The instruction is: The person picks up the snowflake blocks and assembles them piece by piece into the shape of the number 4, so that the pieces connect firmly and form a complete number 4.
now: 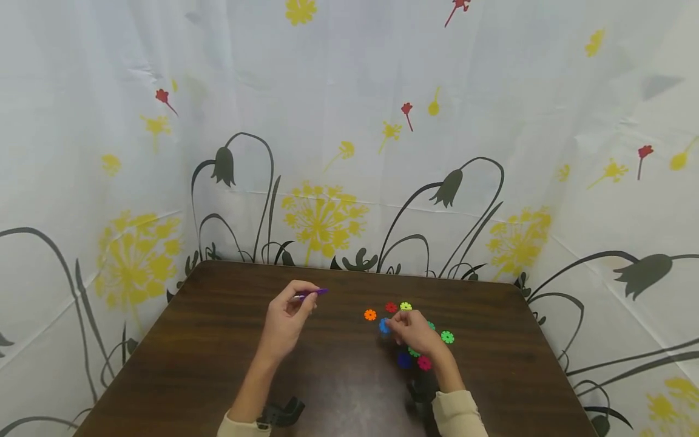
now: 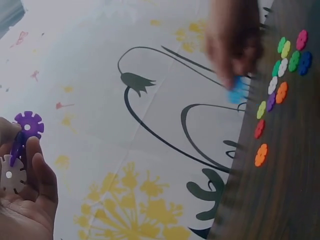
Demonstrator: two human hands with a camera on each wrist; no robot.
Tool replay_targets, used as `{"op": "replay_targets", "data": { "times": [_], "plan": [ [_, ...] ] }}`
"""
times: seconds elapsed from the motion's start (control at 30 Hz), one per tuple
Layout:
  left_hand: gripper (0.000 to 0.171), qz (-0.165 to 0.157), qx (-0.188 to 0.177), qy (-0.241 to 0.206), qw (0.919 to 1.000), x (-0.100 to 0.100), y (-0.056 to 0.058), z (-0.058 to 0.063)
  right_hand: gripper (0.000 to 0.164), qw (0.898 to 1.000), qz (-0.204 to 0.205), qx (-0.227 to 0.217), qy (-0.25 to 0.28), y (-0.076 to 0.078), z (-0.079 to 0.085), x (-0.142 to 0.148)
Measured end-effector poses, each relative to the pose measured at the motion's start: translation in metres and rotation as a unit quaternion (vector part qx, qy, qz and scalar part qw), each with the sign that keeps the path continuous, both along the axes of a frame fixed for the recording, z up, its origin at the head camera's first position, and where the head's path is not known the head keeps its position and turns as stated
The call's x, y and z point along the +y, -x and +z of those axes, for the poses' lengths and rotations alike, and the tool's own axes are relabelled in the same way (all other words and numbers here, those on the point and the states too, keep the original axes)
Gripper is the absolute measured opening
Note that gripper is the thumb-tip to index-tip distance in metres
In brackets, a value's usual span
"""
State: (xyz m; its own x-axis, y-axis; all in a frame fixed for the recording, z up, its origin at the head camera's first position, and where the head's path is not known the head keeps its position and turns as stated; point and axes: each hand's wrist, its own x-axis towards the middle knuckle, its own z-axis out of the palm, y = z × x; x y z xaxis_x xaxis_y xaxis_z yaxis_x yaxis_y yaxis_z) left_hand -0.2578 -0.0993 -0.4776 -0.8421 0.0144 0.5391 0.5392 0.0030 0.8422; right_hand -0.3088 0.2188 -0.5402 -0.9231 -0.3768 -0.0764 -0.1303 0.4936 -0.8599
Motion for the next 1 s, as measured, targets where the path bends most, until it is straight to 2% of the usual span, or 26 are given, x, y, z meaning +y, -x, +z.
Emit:
{"op": "replay_targets", "data": {
  "times": [0.17, 0.3, 0.5, 0.67, 0.83, 1.0],
  "plan": [
    [0.010, -0.002, 0.002, 0.019, 0.9998, 0.003, -0.002, 0.002, 0.027, 0.998, 0.006, 0.049, 0.038, -0.011, 0.031, -0.005],
    [0.008, -0.012, 0.016, 0.029, 0.9994, 0.007, -0.003, 0.006, 0.024, 0.993, 0.011, 0.082, 0.086, -0.017, 0.049, -0.009],
    [0.009, -0.027, 0.021, 0.062, 0.9975, 0.011, -0.005, 0.013, 0.027, 0.978, 0.000, 0.111, 0.178, -0.030, 0.069, -0.029],
    [0.008, -0.026, 0.016, 0.072, 0.9969, 0.012, -0.004, 0.022, 0.028, 0.962, -0.037, 0.151, 0.223, -0.042, 0.089, -0.053],
    [0.007, -0.022, 0.013, 0.072, 0.9971, 0.015, -0.005, 0.028, 0.028, 0.953, -0.050, 0.155, 0.254, -0.049, 0.104, -0.071],
    [0.007, -0.022, 0.010, 0.070, 0.9973, 0.019, -0.007, 0.027, 0.027, 0.950, -0.063, 0.144, 0.270, -0.054, 0.106, -0.082]
  ]
}}
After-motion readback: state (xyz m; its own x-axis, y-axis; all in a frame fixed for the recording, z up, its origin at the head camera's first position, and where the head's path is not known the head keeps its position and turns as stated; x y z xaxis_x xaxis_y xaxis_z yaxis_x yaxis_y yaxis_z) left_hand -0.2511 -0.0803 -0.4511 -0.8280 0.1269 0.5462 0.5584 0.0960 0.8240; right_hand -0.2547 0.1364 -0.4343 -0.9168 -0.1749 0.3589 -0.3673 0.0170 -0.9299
